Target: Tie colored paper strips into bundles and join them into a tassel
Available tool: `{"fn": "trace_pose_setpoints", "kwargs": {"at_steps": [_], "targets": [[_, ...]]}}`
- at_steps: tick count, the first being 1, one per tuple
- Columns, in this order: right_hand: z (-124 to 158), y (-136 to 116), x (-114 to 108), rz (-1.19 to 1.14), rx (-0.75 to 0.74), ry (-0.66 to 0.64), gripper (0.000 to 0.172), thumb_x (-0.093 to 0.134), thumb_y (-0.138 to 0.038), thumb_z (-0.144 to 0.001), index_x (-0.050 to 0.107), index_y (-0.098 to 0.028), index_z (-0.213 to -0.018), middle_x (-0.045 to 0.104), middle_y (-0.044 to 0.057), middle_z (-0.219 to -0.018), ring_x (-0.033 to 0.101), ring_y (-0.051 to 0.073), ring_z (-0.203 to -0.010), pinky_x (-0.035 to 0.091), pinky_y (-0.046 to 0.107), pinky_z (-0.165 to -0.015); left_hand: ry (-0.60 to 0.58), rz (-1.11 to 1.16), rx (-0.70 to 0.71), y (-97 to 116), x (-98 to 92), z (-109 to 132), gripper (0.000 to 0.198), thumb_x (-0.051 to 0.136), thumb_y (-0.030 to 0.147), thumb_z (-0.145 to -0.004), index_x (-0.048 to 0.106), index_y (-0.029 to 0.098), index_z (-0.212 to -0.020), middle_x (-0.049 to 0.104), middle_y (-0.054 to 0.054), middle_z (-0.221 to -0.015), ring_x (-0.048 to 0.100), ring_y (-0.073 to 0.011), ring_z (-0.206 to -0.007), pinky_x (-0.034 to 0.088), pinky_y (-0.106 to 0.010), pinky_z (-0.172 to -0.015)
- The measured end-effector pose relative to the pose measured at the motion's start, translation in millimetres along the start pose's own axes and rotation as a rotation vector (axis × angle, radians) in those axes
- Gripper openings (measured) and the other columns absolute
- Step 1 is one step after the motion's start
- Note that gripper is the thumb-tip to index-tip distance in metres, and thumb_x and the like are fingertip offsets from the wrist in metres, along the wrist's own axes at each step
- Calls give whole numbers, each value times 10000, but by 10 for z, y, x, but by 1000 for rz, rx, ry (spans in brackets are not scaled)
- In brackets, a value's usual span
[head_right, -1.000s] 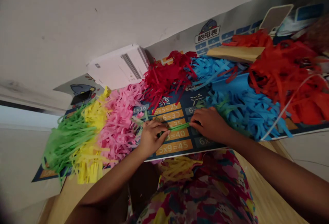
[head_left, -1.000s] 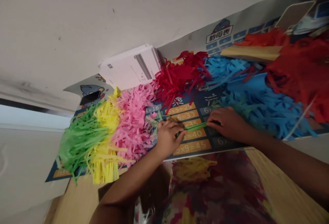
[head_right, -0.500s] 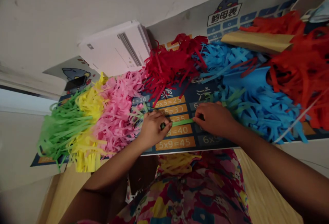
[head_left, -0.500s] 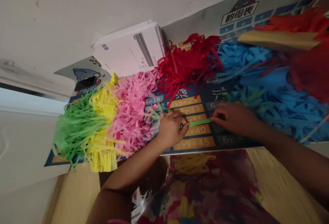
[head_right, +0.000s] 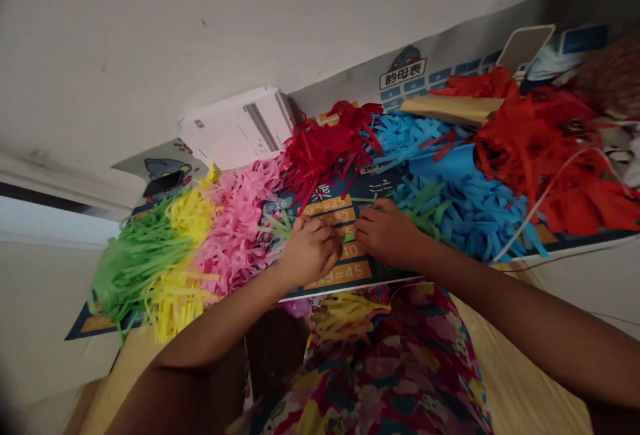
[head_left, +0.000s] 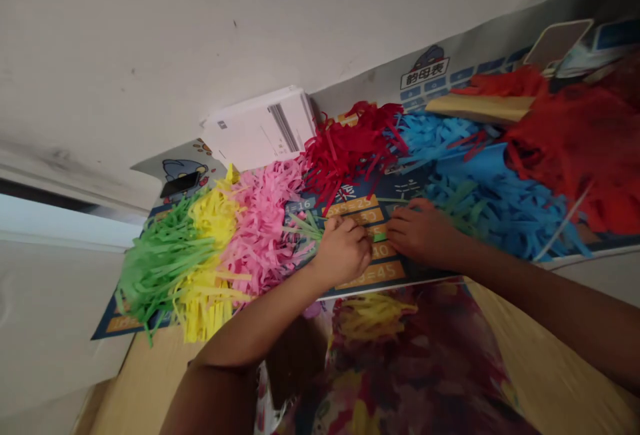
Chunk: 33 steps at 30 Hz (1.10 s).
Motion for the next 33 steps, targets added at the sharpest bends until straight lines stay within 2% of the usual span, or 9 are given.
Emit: {"fn": "trace_pose_setpoints", "kwargs": {"at_steps": [4, 8, 11, 15, 17, 21, 25, 29, 33], "targets": [[-35, 25, 5, 34, 7, 12, 221, 497, -149, -960, 667, -181, -822, 697, 52, -851, 534, 217, -901, 287, 415, -851, 86, -35, -5, -4, 69, -28, 284, 487, 324, -1000, 710, 177, -902, 696, -69, -834, 565, -230, -895, 300, -448, -834], [-46, 40, 10, 39, 53, 49, 166, 525, -185, -948, 670, -167, -867, 695, 64, -856, 545, 214, -882, 290, 408, -833, 151, -52, 4, -22, 106, -31, 273, 500, 310, -991, 713, 173, -888, 705, -70, -822, 584, -222, -871, 305, -443, -843], [-81, -16, 8, 59, 9, 52, 169, 547, -216, -943, 666, -176, -830, 687, 53, -817, 537, 211, -833, 290, 394, -793, 159, -78, 30, -8, 101, -47, 265, 517, 292, -967, 721, 168, -851, 690, -69, -762, 586, -225, -823, 308, -462, -859], [-147, -83, -50, 109, -43, 53, 304, 430, -87, -973, 666, -173, -803, 682, 52, -823, 531, 200, -834, 294, 379, -784, 145, -57, 7, -17, 94, -79, 264, 541, 315, -952, 731, 166, -845, 693, -76, -750, 597, -235, -816, 314, -474, -873], [-161, -85, -81, 113, -32, 64, 302, 436, -92, -975, 667, -173, -799, 680, 50, -818, 529, 201, -826, 296, 378, -779, 143, -35, -11, -35, 102, -73, 239, 545, 294, -954, 733, 178, -862, 705, -73, -777, 606, -227, -823, 322, -460, -871], [-86, -53, -57, 128, -9, 78, 235, 491, -71, -941, 665, -166, -816, 669, 46, -799, 527, 207, -826, 300, 374, -781, 170, -56, -27, -68, 142, 23, 224, 515, 229, -985, 719, 189, -902, 708, -56, -794, 611, -206, -832, 335, -427, -851], [101, 4, 48, 124, -43, 135, 183, 531, -94, -935, 677, -174, -859, 683, 35, -814, 523, 204, -830, 295, 364, -778, 198, -68, 10, -67, 187, 197, 187, 516, 209, -996, 696, 187, -1040, 729, -52, -882, 617, -202, -867, 357, -410, -855], [252, 105, 117, 26, -21, 218, 168, 550, -124, -945, 699, -193, -913, 725, 35, -907, 546, 202, -900, 282, 358, -783, 207, 21, -18, -100, 203, 327, 205, 515, 199, -995, 697, 202, -1091, 744, -62, -968, 635, -199, -903, 385, -407, -862], [296, 237, 162, -152, 39, 182, 202, 562, -146, -936, 736, -242, -900, 742, 28, -940, 573, 201, -908, 272, 358, -764, 199, 277, -163, -215, 217, 355, 157, 593, 278, -963, 740, 234, -935, 751, -48, -911, 666, -186, -874, 430, -377, -820]]}}
Point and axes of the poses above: each hand's wrist, its own z-axis away from the middle knuckle, its own x-axis out of the palm, y = z × x, the point moved 3 cm from there along -z, towards the middle knuckle
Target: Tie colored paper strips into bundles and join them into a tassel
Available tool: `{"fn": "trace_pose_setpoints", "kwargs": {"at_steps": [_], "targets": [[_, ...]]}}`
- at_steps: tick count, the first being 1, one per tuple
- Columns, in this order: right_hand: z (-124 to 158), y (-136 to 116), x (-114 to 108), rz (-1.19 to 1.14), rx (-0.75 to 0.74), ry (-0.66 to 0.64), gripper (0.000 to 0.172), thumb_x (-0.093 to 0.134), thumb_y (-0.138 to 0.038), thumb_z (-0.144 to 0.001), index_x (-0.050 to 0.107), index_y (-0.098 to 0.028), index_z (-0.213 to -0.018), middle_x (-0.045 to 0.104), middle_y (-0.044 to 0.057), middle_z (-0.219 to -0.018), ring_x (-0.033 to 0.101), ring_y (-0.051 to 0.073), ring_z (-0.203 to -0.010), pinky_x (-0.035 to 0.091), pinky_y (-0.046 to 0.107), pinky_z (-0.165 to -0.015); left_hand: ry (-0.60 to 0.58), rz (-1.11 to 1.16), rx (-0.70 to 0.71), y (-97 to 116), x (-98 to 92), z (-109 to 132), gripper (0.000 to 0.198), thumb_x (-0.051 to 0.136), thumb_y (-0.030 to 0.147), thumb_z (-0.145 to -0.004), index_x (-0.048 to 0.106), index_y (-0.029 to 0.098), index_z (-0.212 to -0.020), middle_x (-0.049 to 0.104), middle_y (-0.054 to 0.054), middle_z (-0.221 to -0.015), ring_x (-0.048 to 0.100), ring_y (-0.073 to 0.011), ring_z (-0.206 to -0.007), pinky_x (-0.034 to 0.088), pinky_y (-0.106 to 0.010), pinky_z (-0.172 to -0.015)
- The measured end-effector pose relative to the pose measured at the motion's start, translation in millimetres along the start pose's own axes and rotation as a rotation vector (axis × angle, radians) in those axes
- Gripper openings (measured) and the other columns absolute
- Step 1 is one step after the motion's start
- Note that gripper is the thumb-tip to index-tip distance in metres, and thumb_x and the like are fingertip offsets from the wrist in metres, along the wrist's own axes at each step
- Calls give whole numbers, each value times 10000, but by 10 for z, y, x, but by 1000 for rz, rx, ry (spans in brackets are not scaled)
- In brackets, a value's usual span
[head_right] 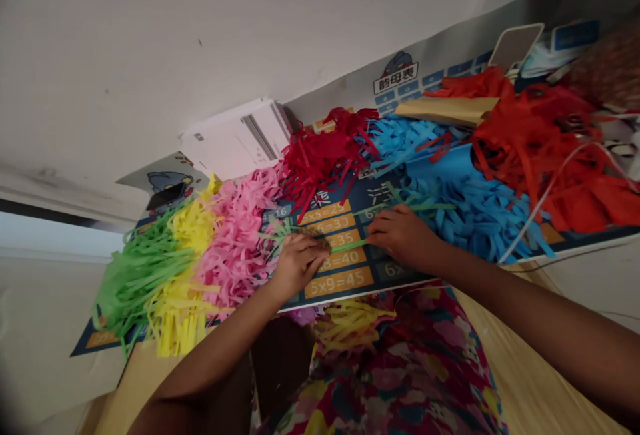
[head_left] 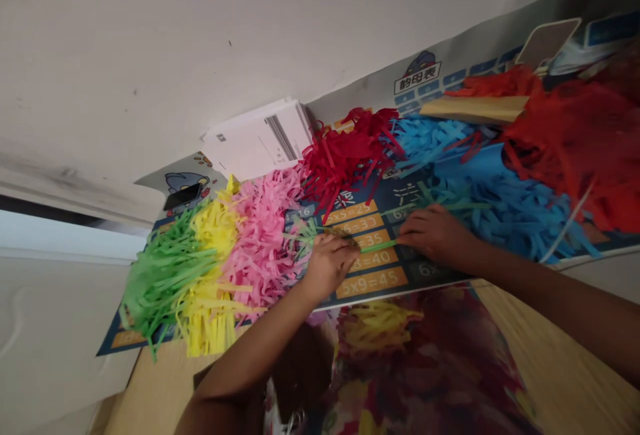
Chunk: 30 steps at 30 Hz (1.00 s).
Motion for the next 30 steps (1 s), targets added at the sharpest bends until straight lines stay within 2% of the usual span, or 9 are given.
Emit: {"fn": "trace_pose_setpoints", "kwargs": {"at_steps": [3, 9, 14, 20, 21, 23, 25, 27, 30], "targets": [[2, 105, 16, -133, 92, -41, 222, 557, -231, -957, 754, -240, -855, 740, 41, -938, 605, 201, -877, 295, 359, -746, -17, 172, -113, -71, -1, -17, 149, 648, 294, -926, 740, 234, -825, 751, -34, -871, 685, -175, -852, 456, -356, -810], [15, 213, 63, -271, 244, -89, 257, 552, -335, -963, 748, -225, -838, 720, 58, -905, 633, 211, -873, 352, 357, -756, 31, 264, -217, -73, -3, -21, 137, 685, 334, -898, 736, 229, -827, 747, -36, -863, 687, -190, -845, 443, -370, -810], [-20, 212, 73, -264, 306, -128, 216, 579, -316, -933, 726, -218, -809, 706, 51, -909, 631, 212, -880, 343, 349, -756, 12, 232, -236, 0, 1, -70, 126, 635, 266, -904, 701, 216, -809, 729, -36, -847, 665, -194, -825, 411, -381, -792], [-161, 218, 44, -219, 375, -283, 117, 638, -250, -853, 669, -206, -750, 688, 29, -863, 612, 215, -862, 297, 328, -707, -136, 105, -298, 34, -7, -182, 103, 654, 223, -842, 671, 212, -741, 699, -26, -805, 619, -206, -823, 370, -385, -752], [-185, 199, 25, -187, 371, -299, 88, 646, -243, -845, 669, -210, -767, 690, 23, -862, 607, 215, -852, 281, 330, -699, -153, 77, -273, 46, -16, -192, 69, 646, 220, -851, 691, 215, -798, 703, -28, -836, 612, -208, -845, 364, -391, -764], [-230, 119, -24, -88, 317, -288, 49, 645, -211, -845, 685, -221, -818, 703, 19, -876, 594, 214, -845, 255, 344, -700, -158, 1, -157, 93, -39, -201, 138, 609, 215, -895, 719, 246, -972, 712, -38, -939, 592, -217, -918, 348, -417, -818], [-267, -18, -59, 11, 193, -244, 109, 623, -157, -857, 704, -226, -880, 721, 25, -912, 587, 215, -863, 250, 364, -723, -138, -109, 3, 168, -61, -196, 220, 565, 229, -946, 713, 300, -1093, 703, -40, -1027, 561, -228, -988, 319, -445, -870], [-290, -163, -61, 73, 61, -185, 135, 603, -138, -884, 710, -212, -918, 730, 34, -929, 585, 207, -870, 257, 381, -755, -122, -226, 120, 248, -67, -192, 220, 542, 253, -972, 713, 305, -1100, 690, -42, -1039, 540, -232, -1000, 303, -454, -882], [-311, -301, 6, 149, -99, -138, 146, 572, -149, -931, 695, -177, -856, 711, 39, -848, 570, 188, -808, 267, 388, -775, -129, -302, 184, 352, -26, -221, 202, 525, 277, -979, 711, 219, -1031, 676, -61, -1007, 539, -235, -983, 306, -457, -889]]}}
Point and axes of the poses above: each hand's wrist, its own z-axis away from the middle knuckle, its own x-axis out of the palm, y = z × x, the point moved 3 cm from there along -z, towards the middle knuckle
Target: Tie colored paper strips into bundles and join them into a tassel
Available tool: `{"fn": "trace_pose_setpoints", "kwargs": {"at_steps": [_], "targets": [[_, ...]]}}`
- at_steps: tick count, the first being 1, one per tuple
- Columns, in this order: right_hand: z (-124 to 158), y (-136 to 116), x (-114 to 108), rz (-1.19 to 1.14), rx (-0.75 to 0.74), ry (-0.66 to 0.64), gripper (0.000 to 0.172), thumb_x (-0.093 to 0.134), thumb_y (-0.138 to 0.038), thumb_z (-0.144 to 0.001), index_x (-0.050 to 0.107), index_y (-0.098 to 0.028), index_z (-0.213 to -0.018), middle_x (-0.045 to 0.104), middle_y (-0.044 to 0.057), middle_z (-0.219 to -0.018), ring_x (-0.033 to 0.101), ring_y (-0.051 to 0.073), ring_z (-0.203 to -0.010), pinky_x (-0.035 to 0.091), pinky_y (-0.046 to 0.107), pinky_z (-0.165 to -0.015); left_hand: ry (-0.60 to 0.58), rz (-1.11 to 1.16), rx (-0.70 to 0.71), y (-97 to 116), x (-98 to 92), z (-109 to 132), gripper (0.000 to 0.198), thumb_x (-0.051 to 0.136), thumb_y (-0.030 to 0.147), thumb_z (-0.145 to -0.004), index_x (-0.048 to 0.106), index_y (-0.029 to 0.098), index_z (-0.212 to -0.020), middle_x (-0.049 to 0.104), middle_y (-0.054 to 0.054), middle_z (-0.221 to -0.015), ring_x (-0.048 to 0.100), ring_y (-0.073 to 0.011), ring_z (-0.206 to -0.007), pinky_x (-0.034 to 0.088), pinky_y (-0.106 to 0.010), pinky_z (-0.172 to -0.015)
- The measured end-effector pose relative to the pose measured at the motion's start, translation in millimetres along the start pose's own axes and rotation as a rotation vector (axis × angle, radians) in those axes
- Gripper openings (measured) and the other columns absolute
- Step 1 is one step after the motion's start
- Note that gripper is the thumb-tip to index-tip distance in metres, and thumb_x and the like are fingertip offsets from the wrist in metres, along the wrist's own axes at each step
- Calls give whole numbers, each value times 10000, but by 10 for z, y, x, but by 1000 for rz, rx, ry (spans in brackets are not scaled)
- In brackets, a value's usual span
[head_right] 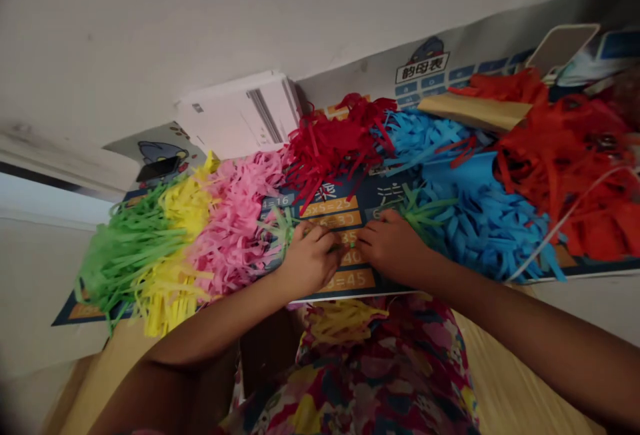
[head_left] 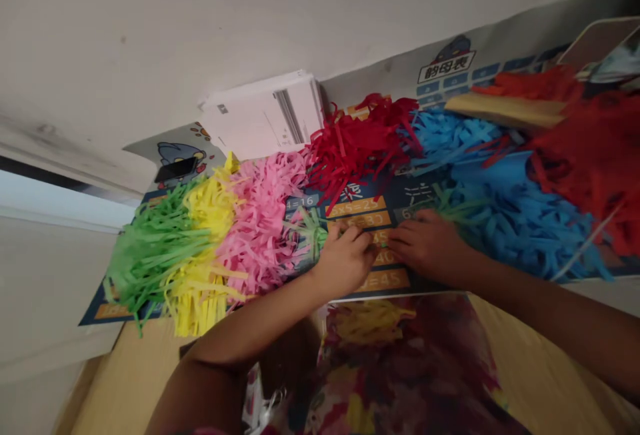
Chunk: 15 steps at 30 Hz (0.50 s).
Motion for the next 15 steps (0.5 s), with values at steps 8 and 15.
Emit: {"fn": "trace_pose_setpoints", "kwargs": {"at_steps": [8, 15], "targets": [[-132, -46, -4, 67, -17, 136, 233, 532, -114, -940, 676, -162, -764, 665, 29, -702, 540, 158, -671, 293, 366, -738, 176, -32, -75, 18, 146, -135, 174, 541, 212, -959, 653, 156, -838, 682, -48, -830, 595, -199, -827, 333, -413, -837], [-89, -394, -665, -602, 347, 181, 299, 476, -347, -1008, 748, -236, -949, 760, 35, -939, 676, 176, -863, 435, 306, -759, 713, 50, 77, 195, -811, 294, 113, 637, 152, -913, 658, 177, -1022, 769, -19, -926, 671, -149, -873, 351, -405, -998]]}}
Point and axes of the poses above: each hand's wrist, its own z-axis away from the middle knuckle, its own x-axis out of the palm, y = z × x, the point moved 3 cm from there along -z, towards the middle knuckle
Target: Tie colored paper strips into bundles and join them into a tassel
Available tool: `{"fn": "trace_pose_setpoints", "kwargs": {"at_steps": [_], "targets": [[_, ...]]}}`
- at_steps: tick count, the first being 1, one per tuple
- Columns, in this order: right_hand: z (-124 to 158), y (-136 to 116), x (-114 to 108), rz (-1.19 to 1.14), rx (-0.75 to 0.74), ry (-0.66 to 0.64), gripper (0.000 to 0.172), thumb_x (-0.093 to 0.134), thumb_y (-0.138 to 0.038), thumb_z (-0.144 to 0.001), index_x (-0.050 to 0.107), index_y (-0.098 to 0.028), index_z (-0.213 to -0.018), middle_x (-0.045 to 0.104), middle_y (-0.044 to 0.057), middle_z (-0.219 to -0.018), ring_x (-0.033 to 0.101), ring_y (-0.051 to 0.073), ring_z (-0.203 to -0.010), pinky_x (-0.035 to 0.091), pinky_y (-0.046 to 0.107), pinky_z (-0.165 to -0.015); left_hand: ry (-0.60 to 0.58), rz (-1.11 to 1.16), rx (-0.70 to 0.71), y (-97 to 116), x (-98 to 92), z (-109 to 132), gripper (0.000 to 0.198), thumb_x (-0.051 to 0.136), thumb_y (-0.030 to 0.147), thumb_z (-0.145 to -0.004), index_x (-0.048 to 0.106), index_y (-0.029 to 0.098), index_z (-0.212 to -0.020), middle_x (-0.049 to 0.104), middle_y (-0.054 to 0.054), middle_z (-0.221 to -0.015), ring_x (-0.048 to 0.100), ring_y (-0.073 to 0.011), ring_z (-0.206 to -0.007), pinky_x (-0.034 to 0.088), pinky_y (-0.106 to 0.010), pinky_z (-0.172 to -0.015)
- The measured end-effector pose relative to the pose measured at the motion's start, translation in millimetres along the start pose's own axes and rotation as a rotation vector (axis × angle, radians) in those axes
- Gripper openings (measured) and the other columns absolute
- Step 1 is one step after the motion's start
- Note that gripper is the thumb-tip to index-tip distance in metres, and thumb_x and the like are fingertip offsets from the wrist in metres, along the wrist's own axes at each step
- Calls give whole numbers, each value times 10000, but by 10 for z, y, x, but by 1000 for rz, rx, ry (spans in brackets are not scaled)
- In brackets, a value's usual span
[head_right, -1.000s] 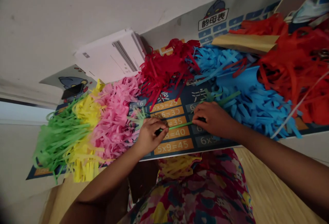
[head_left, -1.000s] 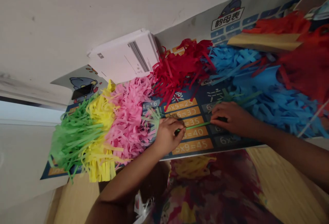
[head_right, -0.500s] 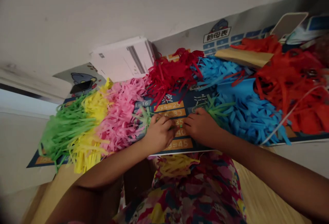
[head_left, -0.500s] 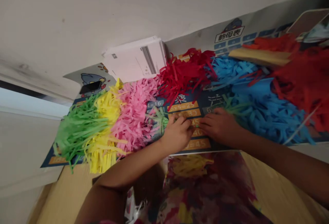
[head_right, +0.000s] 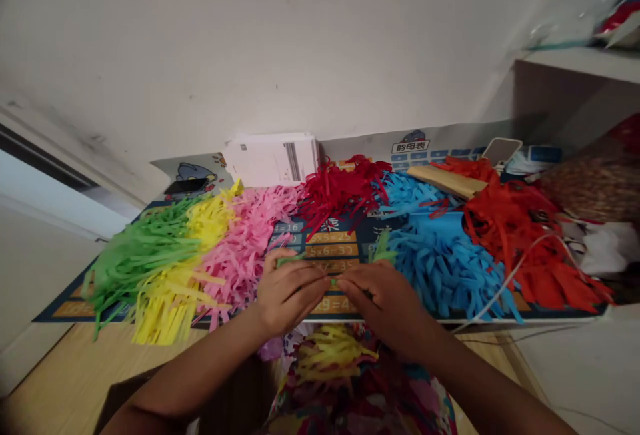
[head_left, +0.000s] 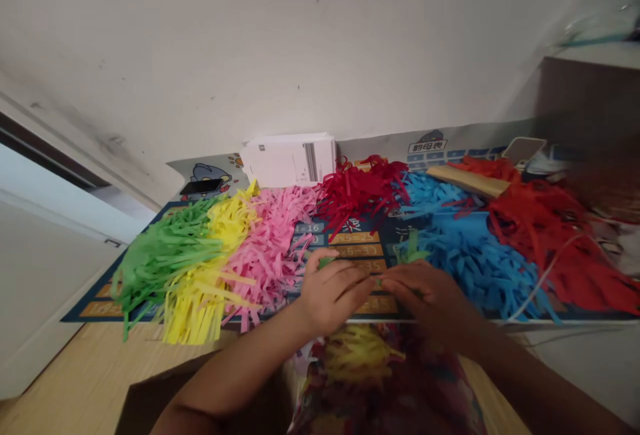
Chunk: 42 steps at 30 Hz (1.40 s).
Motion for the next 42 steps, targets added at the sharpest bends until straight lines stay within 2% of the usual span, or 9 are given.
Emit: {"fn": "trace_pose_setpoints", "kwargs": {"at_steps": [3, 8, 13, 20, 29, 32, 34, 38, 42], "targets": [[38, -78, -6, -516, 191, -141, 292, 621, -479, -906, 771, -233, -854, 751, 27, -857, 678, 189, -793, 487, 291, -718, 28, 30, -27, 134, -194, -53, 140, 638, 141, -911, 671, 194, -1037, 777, -13, -921, 683, -143, -874, 365, -395, -1010], [108, -37, 218, -936, 317, -1, 290, 793, -488, -747, 734, -207, -700, 680, 16, -761, 618, 161, -739, 482, 276, -703, 176, 158, -290, 281, -30, 31, 109, 670, 163, -893, 682, 221, -983, 753, -12, -865, 677, -147, -825, 477, -360, -915], [292, 0, 460, -1041, 428, 272, 279, 817, -402, -735, 665, -198, -623, 613, -8, -687, 557, 119, -634, 457, 231, -591, 251, 402, -717, 387, 194, 134, 55, 683, 200, -889, 730, 195, -860, 711, -30, -792, 665, -132, -737, 533, -232, -653], [339, 51, 548, -1132, 609, 468, 269, 868, -367, -650, 682, -223, -780, 609, -46, -615, 537, 93, -453, 431, 201, -447, 141, 618, -854, 360, 302, 221, 138, 648, 175, -900, 781, 202, -872, 743, -39, -811, 695, -135, -754, 560, -223, -694], [203, 76, 378, -677, 393, 509, 104, 707, -273, -816, 671, -235, -727, 624, -19, -715, 586, 121, -626, 483, 237, -586, 130, 681, -933, 222, 436, 324, 161, 647, 291, -917, 761, 204, -842, 748, -48, -816, 693, -158, -773, 546, -256, -708], [-129, 463, 23, -94, 382, 322, 173, 559, -309, -928, 713, -234, -902, 707, 38, -850, 650, 185, -783, 521, 301, -708, 193, 992, -1213, 132, 485, 396, 248, 613, 405, -924, 672, 185, -825, 736, -50, -789, 679, -160, -720, 538, -261, -645], [-436, 830, -173, 472, 352, 31, 292, 446, -275, -985, 717, -198, -1063, 729, 93, -1044, 665, 215, -955, 517, 330, -825, 247, 1259, -1399, 104, 523, 433, 303, 634, 477, -895, 592, 186, -824, 694, -16, -713, 629, -128, -603, 510, -239, -572], [-883, 1408, -330, 664, 288, -220, 243, 524, -139, -911, 757, -150, -977, 729, 147, -1074, 651, 263, -1047, 473, 359, -906, 306, 1481, -1579, 86, 573, 459, 437, 757, 546, -762, 500, 194, -792, 535, 78, -585, 417, -51, -432, 366, -168, -421], [-1012, 1553, -241, 783, 265, -354, 180, 573, -136, -881, 751, -124, -903, 718, 182, -1011, 659, 286, -986, 469, 386, -859, 278, 1438, -1587, 81, 607, 453, 494, 770, 593, -716, 492, 189, -775, 481, 92, -552, 347, -35, -421, 261, -148, -395]]}}
Point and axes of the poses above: each hand's wrist, its own z-axis away from the middle knuckle, its own x-axis out of the palm, y = z × x, the point moved 3 cm from there along -z, towards the middle knuckle
